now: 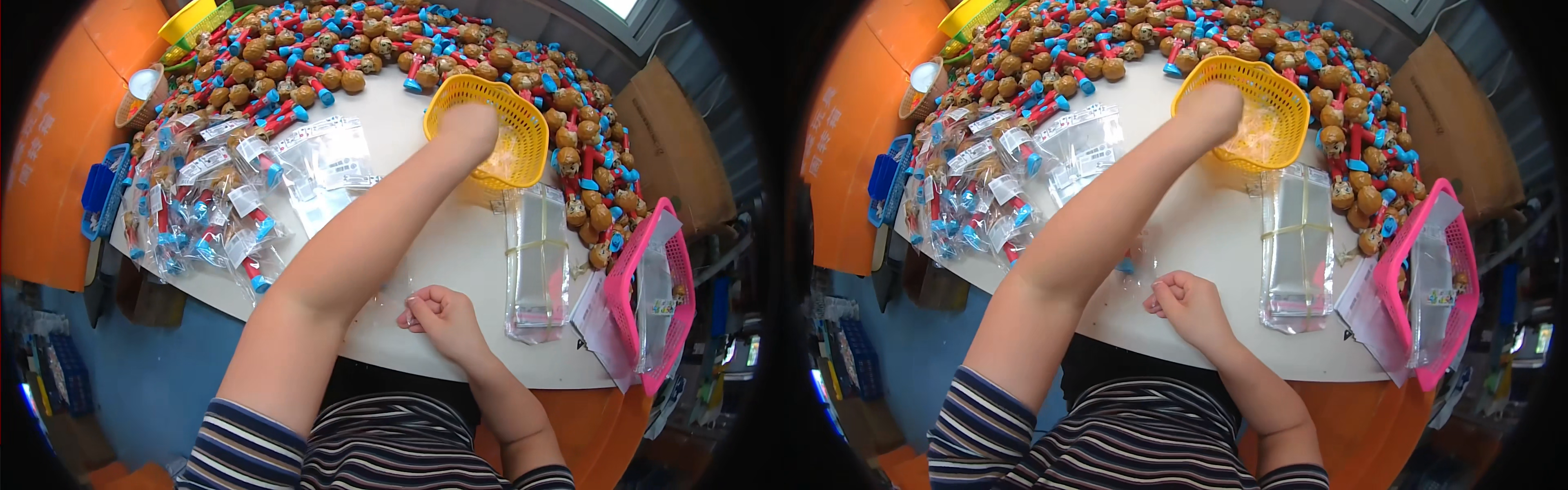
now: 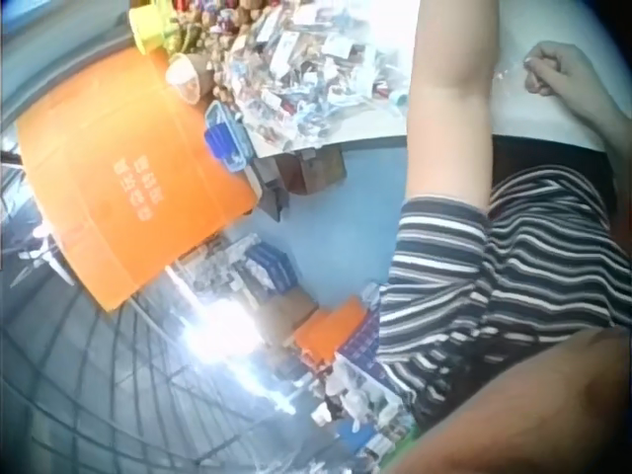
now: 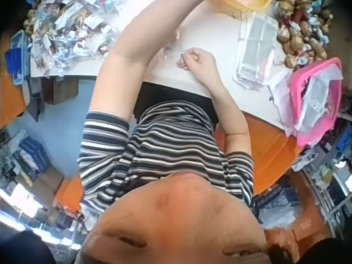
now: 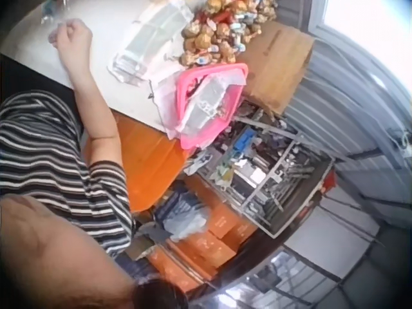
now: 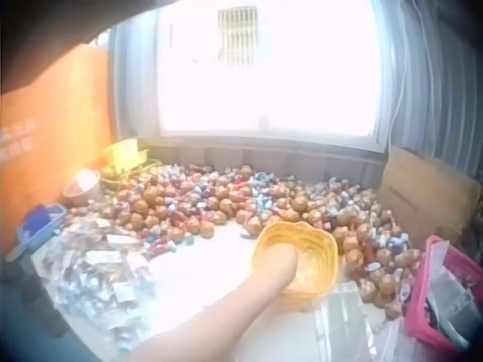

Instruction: Packaging small items into clear plastic bags at a workstation.

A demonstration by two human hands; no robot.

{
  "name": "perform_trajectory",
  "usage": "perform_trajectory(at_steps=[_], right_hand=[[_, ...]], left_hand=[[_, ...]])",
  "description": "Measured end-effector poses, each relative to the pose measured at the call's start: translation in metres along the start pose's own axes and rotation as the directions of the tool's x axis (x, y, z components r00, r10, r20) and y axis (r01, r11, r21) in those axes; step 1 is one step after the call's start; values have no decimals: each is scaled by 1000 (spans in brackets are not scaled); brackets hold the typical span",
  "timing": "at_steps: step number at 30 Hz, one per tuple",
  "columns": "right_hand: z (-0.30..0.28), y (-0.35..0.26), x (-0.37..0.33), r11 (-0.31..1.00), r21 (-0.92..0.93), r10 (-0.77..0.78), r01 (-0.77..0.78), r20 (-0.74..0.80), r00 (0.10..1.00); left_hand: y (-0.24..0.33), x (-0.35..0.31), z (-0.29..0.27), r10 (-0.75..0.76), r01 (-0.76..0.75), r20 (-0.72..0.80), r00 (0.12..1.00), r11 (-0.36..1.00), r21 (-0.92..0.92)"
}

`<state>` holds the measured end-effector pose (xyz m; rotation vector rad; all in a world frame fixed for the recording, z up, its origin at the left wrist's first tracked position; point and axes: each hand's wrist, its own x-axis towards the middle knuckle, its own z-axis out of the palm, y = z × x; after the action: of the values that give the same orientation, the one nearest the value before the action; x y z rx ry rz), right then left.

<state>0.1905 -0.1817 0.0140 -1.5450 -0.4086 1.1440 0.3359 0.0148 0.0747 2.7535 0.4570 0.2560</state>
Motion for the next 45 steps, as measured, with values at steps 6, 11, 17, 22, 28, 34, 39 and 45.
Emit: perform_trajectory(at_steps=[6,11,17,22,28,34,39,45], right_hand=[[5,-6,-1,999,-14,-46,47,20,999],[2,-6,-5,998,-21,-55,55,25,998],[-12,-9,-18,930,-307,-213,200,-7,977],[-22,-16,-26,480,-786,-555,389,71,829],[-4,-41,-18,332,-693,-757,640,208,619],[15,-82,5,205,-602,-751,772,409,518],[-31,-138,33,225,-732,-860,643,161,484],[-159,-143,154,-110,-978,-689,178,204,696]], left_hand=[[-38,-63,-41,57,-50,-133,989,997,53],[-80,-151,-55,60,-156,-287,956,933,-325],[-111,-243,-60,-317,249,-32,948,800,-547],[-102,-302,-36,-115,-54,-317,941,877,-478],[-90,-297,-27,-267,-53,-264,927,603,-796],[-68,-273,-49,-90,-68,-117,989,424,-903],[-65,-284,-59,-272,-73,-249,929,526,-847],[-61,-302,-49,-58,-139,-287,956,773,-619]])
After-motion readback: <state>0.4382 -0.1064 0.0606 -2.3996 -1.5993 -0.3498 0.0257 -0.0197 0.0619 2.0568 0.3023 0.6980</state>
